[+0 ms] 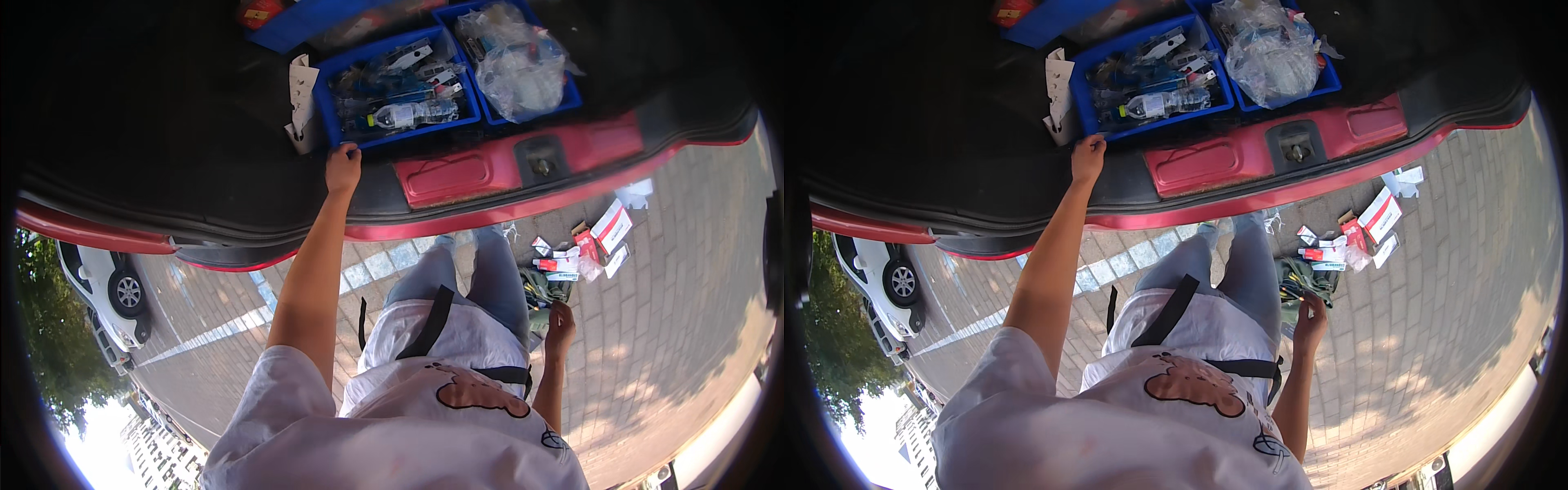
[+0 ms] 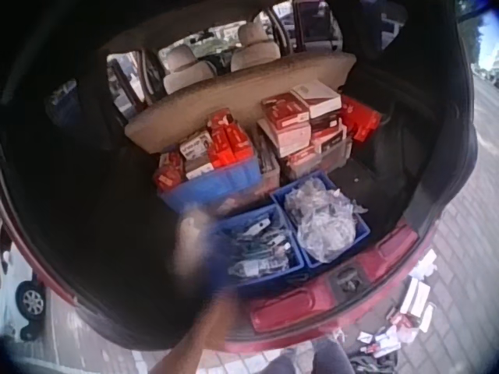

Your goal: The person rummages through blue plastic crates in the trunk of a red car, moving boxes and plastic-wrapped items. They place some items into a white plastic bag, then walk to the driver's side door, open it, and place a small wrapped item inside the car before returning to the trunk.

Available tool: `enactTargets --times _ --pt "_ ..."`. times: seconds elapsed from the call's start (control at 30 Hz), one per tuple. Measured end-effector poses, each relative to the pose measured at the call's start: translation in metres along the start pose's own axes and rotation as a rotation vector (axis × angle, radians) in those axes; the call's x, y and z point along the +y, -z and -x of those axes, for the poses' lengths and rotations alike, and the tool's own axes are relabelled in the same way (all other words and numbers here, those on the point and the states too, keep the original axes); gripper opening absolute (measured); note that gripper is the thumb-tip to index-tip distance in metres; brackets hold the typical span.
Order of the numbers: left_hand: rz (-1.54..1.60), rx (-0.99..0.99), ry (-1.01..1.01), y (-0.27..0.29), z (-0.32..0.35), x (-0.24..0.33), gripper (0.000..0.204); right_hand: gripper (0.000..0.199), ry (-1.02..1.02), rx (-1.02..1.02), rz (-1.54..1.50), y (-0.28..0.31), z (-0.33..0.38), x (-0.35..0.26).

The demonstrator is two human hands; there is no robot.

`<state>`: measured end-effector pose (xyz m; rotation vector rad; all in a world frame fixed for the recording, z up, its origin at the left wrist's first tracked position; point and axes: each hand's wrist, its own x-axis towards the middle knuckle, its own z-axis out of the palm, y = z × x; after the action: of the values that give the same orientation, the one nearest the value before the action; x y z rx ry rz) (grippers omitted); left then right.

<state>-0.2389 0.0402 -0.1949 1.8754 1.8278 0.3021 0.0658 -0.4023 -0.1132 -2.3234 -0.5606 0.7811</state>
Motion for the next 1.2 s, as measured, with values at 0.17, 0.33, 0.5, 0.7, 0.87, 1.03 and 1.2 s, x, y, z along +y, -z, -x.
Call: enactTargets --times 0.17,0.33,0.5,0.7,0.87,1.03,1.2 --pt "-0.247 -0.004 0.18 0.0 -0.096 -0.035 0.034 0.016 -0.067 -0.167 -0.096 -0.021 -0.086 -0.049" --pt "-0.433 -0.163 0.297 -0.018 -0.171 -0.073 0.041 0.02 0.18 -0.377 -0.163 -0.1 -0.229 -0.15" --pt "-0.454 -0.25 0.491 -0.072 -0.233 -0.124 0.052 0.033 0.177 -0.497 -0.15 -0.248 -0.348 -0.175" --pt "-0.242 -0.218 0.466 -0.118 -0.307 -0.154 0.049 0.047 0.26 -0.231 0.338 -0.356 -0.399 -0.168" --pt "-0.039 -0.128 0.328 -0.137 -0.312 -0.182 0.04 0.053 0.16 -0.088 0.21 -0.394 -0.417 -0.166" --pt "0.212 -0.22 0.36 -0.14 -0.301 -0.204 0.037 0.053 0.206 -0.046 0.356 -0.4 -0.425 -0.164" --pt "0.259 -0.187 0.371 -0.135 -0.302 -0.196 0.036 0.05 -0.135 -0.237 0.601 -0.387 -0.452 -0.201"
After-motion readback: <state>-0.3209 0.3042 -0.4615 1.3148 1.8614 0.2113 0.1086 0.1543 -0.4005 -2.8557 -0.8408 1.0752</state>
